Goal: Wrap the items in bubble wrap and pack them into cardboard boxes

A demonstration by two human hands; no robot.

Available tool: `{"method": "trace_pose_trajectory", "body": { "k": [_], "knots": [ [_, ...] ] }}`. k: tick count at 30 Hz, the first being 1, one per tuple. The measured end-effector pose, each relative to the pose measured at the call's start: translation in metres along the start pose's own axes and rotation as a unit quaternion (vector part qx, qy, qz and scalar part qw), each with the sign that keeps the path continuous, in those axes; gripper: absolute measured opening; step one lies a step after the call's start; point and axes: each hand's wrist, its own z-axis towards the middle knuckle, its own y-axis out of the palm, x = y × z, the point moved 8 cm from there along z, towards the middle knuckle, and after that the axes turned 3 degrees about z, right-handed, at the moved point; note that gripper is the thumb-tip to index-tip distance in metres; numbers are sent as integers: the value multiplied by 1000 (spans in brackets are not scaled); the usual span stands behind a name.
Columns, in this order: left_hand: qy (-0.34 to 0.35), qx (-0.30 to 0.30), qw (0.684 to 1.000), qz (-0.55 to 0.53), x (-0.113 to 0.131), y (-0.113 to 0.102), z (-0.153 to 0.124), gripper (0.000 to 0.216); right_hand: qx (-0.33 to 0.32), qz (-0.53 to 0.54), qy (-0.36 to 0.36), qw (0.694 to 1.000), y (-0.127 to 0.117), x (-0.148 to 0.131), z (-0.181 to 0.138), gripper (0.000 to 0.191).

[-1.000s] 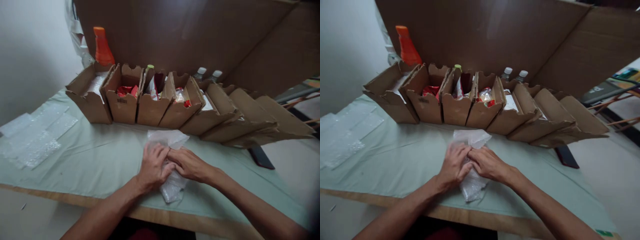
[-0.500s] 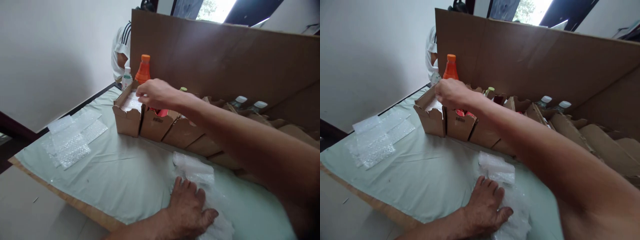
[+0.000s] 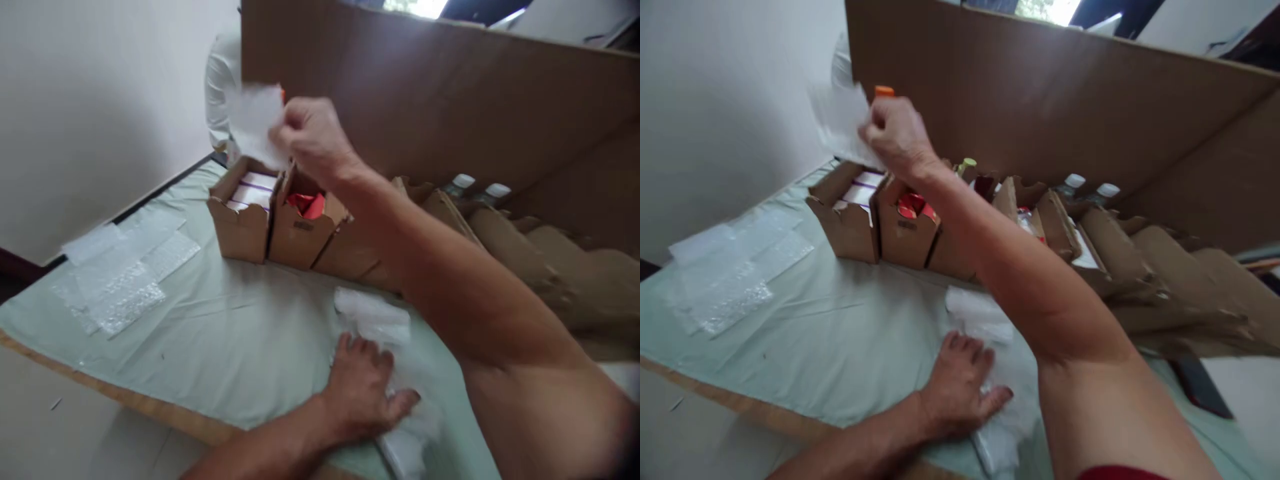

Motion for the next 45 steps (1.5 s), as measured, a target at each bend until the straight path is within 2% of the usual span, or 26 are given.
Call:
{"method": "trace_pose_trajectory", "body": {
  "k": [2, 4, 5, 7, 9, 10, 12, 14, 16, 18, 20, 22, 25, 27, 29, 31, 33, 35, 37, 39, 42, 45],
  "knots": [
    [19, 59, 998, -18, 3, -15, -3, 58, 105, 42, 3, 994, -52, 18, -46, 26],
    [60, 146, 986, -53, 7, -35, -8, 55, 193, 77, -17, 978, -96, 35, -109, 10],
    [83, 188, 976, -76, 8, -45, -12, 49, 213, 78, -34, 973, -112, 41, -143, 10],
    [115, 262, 951, -116, 7, -67, -21, 32, 201, 59, -67, 976, -125, 52, -208, 5],
    [103, 320, 933, -129, 0, -86, -28, 22, 166, 24, -83, 982, -120, 62, -263, 7],
    [86, 345, 926, -127, -6, -93, -31, 21, 134, 4, -90, 987, -111, 66, -285, 10],
    [49, 386, 914, -114, -17, -103, -35, 26, 25, -27, -94, 995, -74, 73, -316, 15],
    [21, 394, 913, -104, -27, -103, -33, 38, -129, -34, -69, 989, -23, 82, -339, 19],
    [3, 356, 929, -97, -36, -93, -24, 50, -251, -6, -8, 968, 22, 93, -355, 28],
    [-7, 284, 955, -88, -43, -75, -12, 55, -290, 34, 40, 956, 45, 100, -362, 37],
    [-20, 206, 976, -69, -50, -56, -3, 52, -255, 59, 45, 964, 42, 101, -364, 44],
    [-39, 161, 985, -54, -55, -44, 0, 48, -177, 68, 41, 981, 21, 101, -371, 43],
    [-52, 167, 982, -67, -54, -47, -5, 52, -29, 78, 109, 991, -20, 109, -407, 31],
    [-54, 185, 978, -83, -51, -59, -10, 59, 29, 97, 181, 978, -30, 112, -447, 27],
    [-65, 190, 976, -85, -50, -76, -11, 63, 26, 115, 241, 963, -20, 111, -489, 38],
    [-81, 176, 979, -70, -53, -92, -3, 66, 1, 108, 273, 956, 0, 105, -521, 66],
    [-96, 137, 985, -46, -58, -100, 16, 73, -3, 75, 273, 959, 19, 98, -535, 93],
    [-116, 72, 990, -30, -63, -96, 41, 82, 12, 40, 256, 966, 32, 92, -533, 106],
    [-139, -2, 990, -30, -66, -82, 60, 87, 26, 18, 239, 971, 43, 90, -520, 109],
    [-147, -52, 987, -39, -63, -65, 68, 85, 31, 13, 236, 971, 51, 92, -504, 107],
    [-120, -79, 988, -58, -49, -42, 57, 79, 35, 42, 262, 963, 58, 101, -485, 98],
    [-78, -73, 989, -104, -31, -27, 33, 80, 44, 112, 286, 951, 61, 108, -473, 69]
  ]
}}
